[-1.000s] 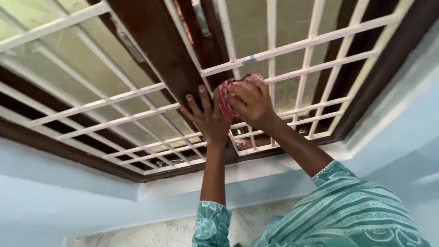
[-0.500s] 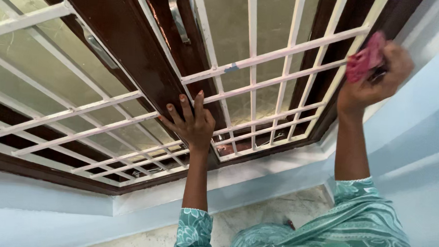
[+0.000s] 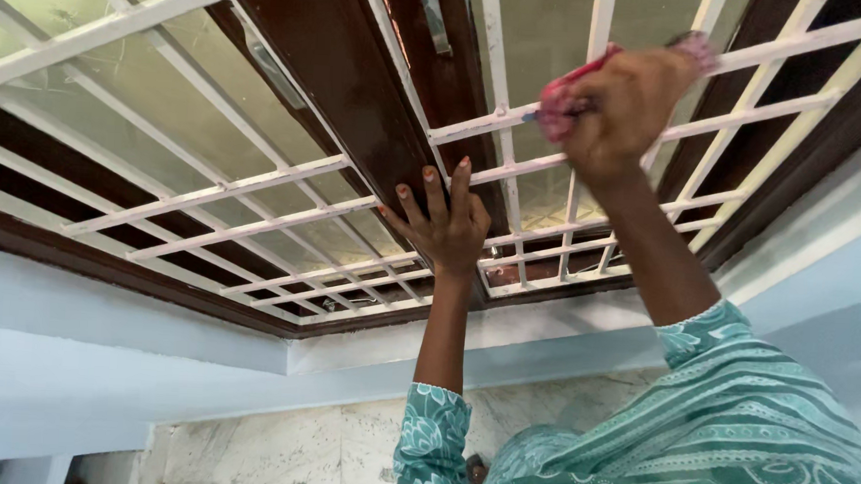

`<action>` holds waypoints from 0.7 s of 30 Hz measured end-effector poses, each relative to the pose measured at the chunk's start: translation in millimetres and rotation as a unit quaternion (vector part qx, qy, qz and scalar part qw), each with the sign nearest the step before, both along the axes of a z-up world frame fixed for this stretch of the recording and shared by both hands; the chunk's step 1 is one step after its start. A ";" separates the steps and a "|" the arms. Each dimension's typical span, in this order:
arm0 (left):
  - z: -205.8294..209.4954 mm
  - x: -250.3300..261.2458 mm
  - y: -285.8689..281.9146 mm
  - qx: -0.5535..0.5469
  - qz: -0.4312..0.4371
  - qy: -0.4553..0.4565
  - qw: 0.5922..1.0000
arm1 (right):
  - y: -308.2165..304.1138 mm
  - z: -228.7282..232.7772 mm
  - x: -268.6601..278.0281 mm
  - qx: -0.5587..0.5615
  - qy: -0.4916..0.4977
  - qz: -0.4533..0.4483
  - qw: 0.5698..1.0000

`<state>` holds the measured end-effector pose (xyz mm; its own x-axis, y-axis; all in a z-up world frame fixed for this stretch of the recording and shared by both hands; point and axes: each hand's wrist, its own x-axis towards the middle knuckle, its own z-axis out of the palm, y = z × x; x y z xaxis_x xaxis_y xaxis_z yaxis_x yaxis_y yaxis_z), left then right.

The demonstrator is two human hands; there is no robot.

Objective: The person wipes the wooden frame and white metal bars of a window grille using a cloth. They systematically clean the vertical and horizontal bars, moving along the grille.

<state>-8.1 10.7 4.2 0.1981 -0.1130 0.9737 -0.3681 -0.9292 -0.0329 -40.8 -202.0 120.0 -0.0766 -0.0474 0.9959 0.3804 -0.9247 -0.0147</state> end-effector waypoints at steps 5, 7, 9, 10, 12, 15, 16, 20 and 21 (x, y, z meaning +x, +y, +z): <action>-13.3 8.6 5.5 -0.014 -0.070 0.016 0.997 | 115.0 10.5 9.1 -0.100 0.073 0.074 0.990; -14.7 10.3 6.4 -0.013 -0.080 0.009 0.997 | 127.3 20.7 -1.2 -0.104 0.096 0.059 0.988; -10.5 9.3 7.9 0.002 -0.067 0.002 0.998 | 120.3 27.6 -7.3 -0.113 0.110 0.026 0.987; -7.9 5.8 12.5 0.016 -0.049 -0.002 0.999 | 107.7 27.2 -10.7 -0.119 0.113 0.001 0.986; -1.8 2.4 15.2 0.031 -0.030 -0.005 0.999 | 76.7 17.4 -13.5 -0.123 0.114 -0.032 0.985; 1.0 -4.9 19.4 0.043 -0.032 0.005 0.999 | 2.3 -2.8 -5.9 -0.113 0.101 -0.107 0.983; 1.2 -6.4 20.5 0.045 -0.033 0.012 0.998 | -24.4 -11.5 -9.7 -0.096 0.087 -0.138 0.982; 6.1 -8.9 19.7 0.048 -0.030 0.012 0.998 | -132.2 -15.8 -39.2 -0.023 0.040 -0.180 0.983; 6.5 -8.3 20.2 0.052 -0.026 0.010 0.998 | -155.2 -14.8 -54.4 -0.015 0.042 -0.217 0.975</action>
